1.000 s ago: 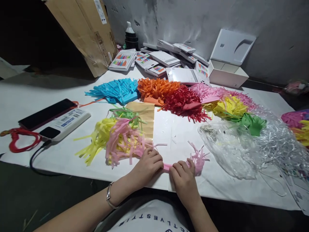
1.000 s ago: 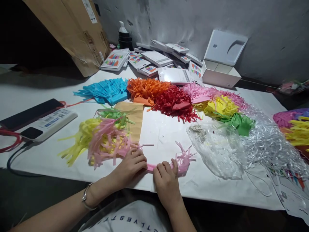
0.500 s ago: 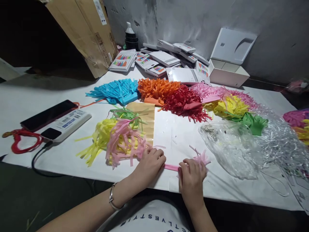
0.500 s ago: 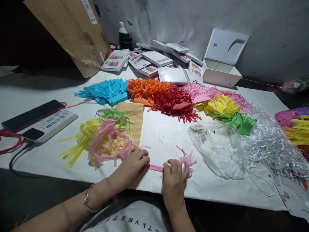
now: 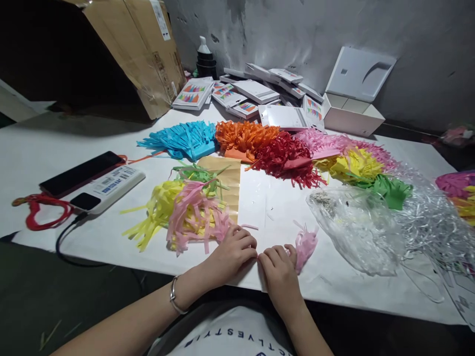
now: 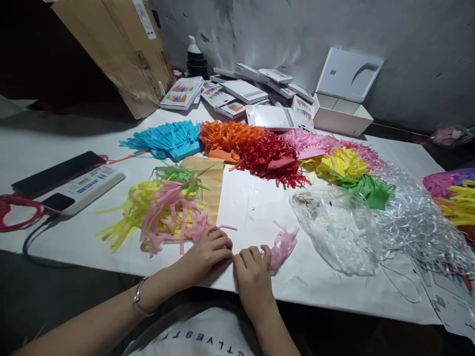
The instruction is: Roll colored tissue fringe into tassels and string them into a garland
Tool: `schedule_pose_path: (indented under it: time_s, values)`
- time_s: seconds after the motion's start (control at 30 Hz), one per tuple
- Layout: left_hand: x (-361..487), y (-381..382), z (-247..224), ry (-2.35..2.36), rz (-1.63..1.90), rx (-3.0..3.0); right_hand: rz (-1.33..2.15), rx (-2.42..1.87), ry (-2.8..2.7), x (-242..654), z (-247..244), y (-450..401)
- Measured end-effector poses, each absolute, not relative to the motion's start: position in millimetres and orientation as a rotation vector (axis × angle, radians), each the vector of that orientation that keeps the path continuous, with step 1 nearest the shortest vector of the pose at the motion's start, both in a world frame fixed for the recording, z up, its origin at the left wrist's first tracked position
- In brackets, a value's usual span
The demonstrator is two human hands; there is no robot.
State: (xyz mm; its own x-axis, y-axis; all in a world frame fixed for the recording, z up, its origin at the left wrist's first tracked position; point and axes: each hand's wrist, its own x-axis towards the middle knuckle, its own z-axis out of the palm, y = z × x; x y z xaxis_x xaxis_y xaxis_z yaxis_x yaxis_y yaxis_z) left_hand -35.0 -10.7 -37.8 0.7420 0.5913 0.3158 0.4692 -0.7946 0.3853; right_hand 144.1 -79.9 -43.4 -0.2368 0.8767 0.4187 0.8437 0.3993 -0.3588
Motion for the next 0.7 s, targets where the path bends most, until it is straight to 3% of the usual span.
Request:
schedule_pose_path:
  time_s: [0.23, 0.53, 0.7]
  values:
    - [-33.0, -9.4, -38.4, 0.890, 0.552, 2.532, 0.081, -1.463, -2.019, 171.7, -46.1, -93.1]
    - [-7.8, -14.4, -14.7, 1.206, 0.146, 2.747, -0.001, -1.753, -1.907, 166.5, -46.7, -97.0]
    - [-10.2, -11.4, -19.5, 0.861, 0.220, 2.922, -0.027, -1.697, -1.925, 161.2, -46.4, -95.8]
